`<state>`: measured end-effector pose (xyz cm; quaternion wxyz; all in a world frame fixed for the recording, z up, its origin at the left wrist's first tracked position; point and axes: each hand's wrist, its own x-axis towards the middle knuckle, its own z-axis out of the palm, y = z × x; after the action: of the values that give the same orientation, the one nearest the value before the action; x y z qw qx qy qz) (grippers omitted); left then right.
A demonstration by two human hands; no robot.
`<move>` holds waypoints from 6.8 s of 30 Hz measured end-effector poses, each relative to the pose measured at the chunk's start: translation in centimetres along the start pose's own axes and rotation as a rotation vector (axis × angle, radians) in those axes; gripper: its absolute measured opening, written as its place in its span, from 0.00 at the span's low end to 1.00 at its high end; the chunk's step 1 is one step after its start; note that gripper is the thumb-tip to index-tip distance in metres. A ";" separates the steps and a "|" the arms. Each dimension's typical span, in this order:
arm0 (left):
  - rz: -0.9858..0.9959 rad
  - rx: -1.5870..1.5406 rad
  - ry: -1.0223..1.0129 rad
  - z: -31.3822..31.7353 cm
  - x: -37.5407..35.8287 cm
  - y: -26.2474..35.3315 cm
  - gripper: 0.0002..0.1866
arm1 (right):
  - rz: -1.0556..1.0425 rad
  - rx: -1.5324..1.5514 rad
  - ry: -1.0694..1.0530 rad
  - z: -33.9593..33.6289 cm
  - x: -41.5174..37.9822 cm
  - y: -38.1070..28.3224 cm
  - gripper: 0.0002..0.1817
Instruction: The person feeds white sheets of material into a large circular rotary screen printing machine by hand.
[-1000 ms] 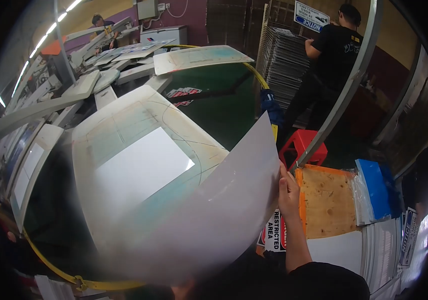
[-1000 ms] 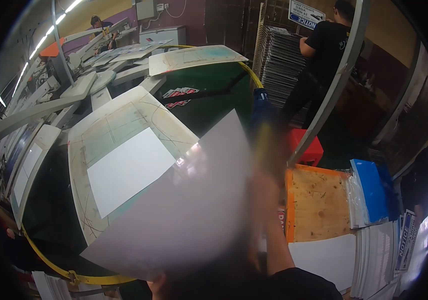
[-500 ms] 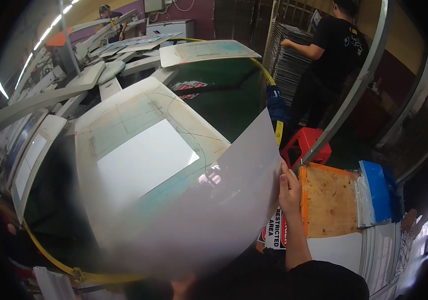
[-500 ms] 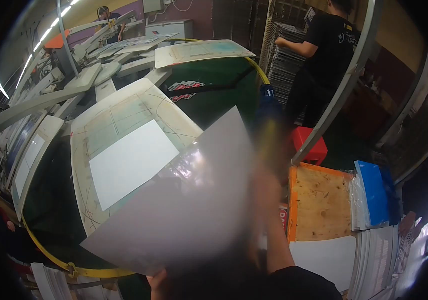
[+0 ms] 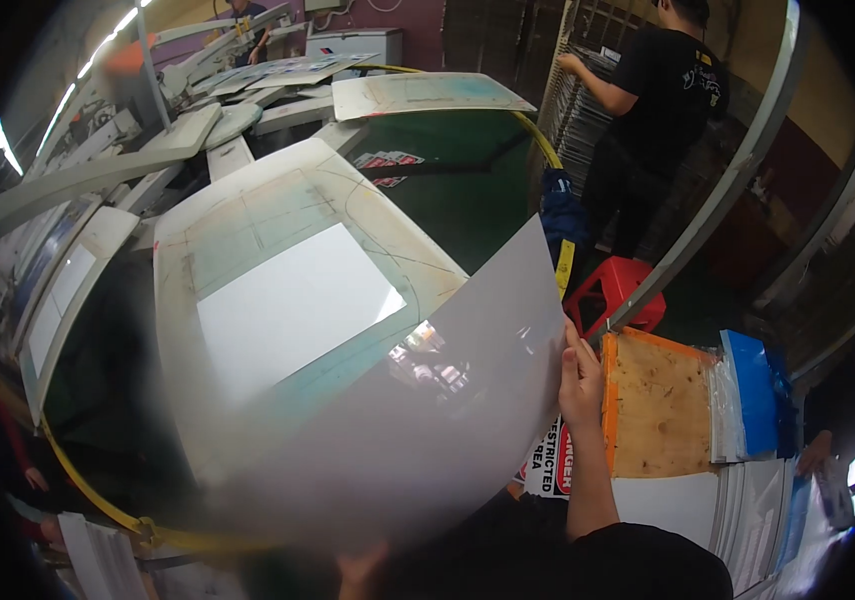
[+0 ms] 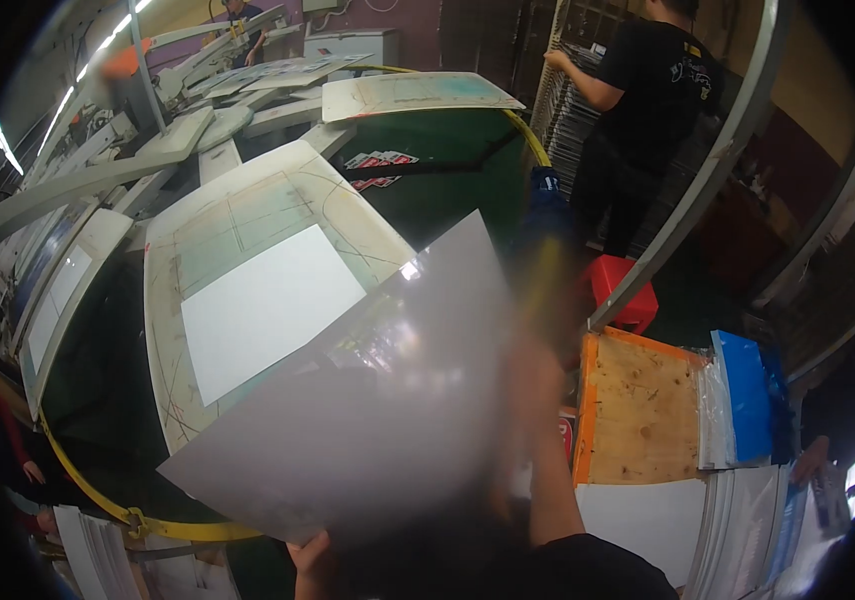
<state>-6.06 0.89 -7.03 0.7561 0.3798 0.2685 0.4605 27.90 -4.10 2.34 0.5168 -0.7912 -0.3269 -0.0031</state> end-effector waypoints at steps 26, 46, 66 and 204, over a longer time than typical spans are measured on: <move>0.598 -0.377 -0.560 5.3 4.0 0.1 0.19 | -0.033 0.498 0.261 1.6 0.6 2.0 0.27; 0.347 0.083 -0.556 4.6 3.9 -2.9 0.15 | 0.008 0.549 0.344 1.2 4.1 9.6 0.25; 0.276 1.037 0.392 1.4 4.6 2.1 0.28 | 0.075 0.070 -0.218 6.1 -0.5 5.7 0.28; 0.388 0.857 -0.134 8.6 0.1 4.2 0.18 | 0.288 -0.586 -0.112 -16.8 -14.6 15.6 0.21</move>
<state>-1.57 -0.61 1.34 0.4471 0.7294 0.3091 0.4153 30.16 -29.30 -7.54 0.2434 -0.9434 -0.2246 0.0196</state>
